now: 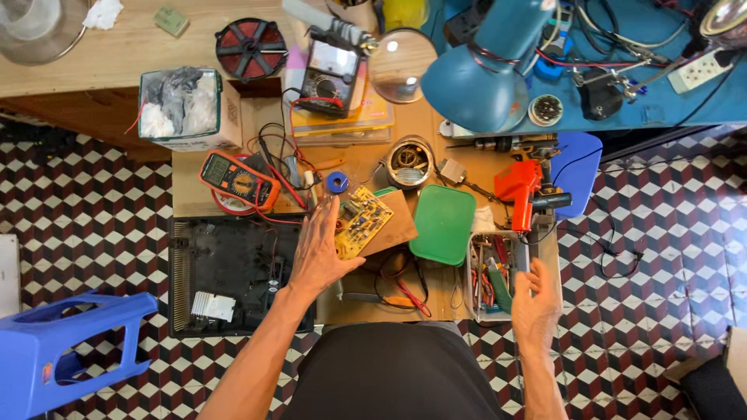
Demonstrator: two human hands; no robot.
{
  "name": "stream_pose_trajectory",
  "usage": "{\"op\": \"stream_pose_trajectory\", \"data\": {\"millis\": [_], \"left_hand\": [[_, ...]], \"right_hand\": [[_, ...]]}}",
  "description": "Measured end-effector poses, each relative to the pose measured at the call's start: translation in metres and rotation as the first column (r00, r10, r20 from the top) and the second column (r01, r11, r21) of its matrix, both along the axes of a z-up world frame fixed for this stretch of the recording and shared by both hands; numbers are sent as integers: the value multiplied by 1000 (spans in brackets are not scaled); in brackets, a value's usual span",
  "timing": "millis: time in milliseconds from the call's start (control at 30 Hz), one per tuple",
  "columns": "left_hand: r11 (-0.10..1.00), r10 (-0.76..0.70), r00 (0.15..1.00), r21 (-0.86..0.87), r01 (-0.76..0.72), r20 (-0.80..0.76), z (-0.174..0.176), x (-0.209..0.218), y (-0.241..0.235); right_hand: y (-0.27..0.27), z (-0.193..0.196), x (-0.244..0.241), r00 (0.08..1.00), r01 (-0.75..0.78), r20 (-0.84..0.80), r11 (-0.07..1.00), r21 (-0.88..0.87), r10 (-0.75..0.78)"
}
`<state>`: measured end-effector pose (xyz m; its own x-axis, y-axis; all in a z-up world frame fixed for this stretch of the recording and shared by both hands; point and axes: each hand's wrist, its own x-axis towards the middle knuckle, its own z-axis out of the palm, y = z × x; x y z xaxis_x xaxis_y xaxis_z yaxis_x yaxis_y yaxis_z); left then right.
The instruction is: The person works at a cluttered electronics workbench, handling a green circuit board and a small component. They use a heat gun on the board, then test the component with a multimeter. The person also opens a small box of parts and moves items on the bench.
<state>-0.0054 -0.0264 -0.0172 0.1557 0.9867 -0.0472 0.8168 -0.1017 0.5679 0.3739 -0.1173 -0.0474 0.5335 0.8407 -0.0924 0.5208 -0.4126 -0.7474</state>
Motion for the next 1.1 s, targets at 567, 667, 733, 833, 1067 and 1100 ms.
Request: {"op": "stream_pose_trajectory", "data": {"millis": [567, 667, 733, 833, 1067, 1100], "left_hand": [[993, 41, 988, -115, -23, 150, 1, -41, -25], [997, 53, 985, -71, -42, 163, 19, -49, -16], [998, 36, 992, -46, -31, 121, 26, -54, -7], [999, 44, 995, -30, -42, 84, 31, -57, 1], [997, 56, 980, 43, -65, 192, 36, -40, 7], [997, 61, 980, 25, -67, 190, 37, -38, 8]], "right_hand": [[98, -18, -137, 880, -334, -414, 923, -193, 232], [108, -36, -138, 803, -343, -577, 909, -238, 153], [109, -43, -133, 742, -344, -662, 908, -239, 106], [108, -49, -134, 666, -337, -741, 922, -193, 89], [115, -45, -131, 627, -277, -778, 942, -189, 29], [117, -46, -131, 597, -278, -802, 943, -185, 19]]}}
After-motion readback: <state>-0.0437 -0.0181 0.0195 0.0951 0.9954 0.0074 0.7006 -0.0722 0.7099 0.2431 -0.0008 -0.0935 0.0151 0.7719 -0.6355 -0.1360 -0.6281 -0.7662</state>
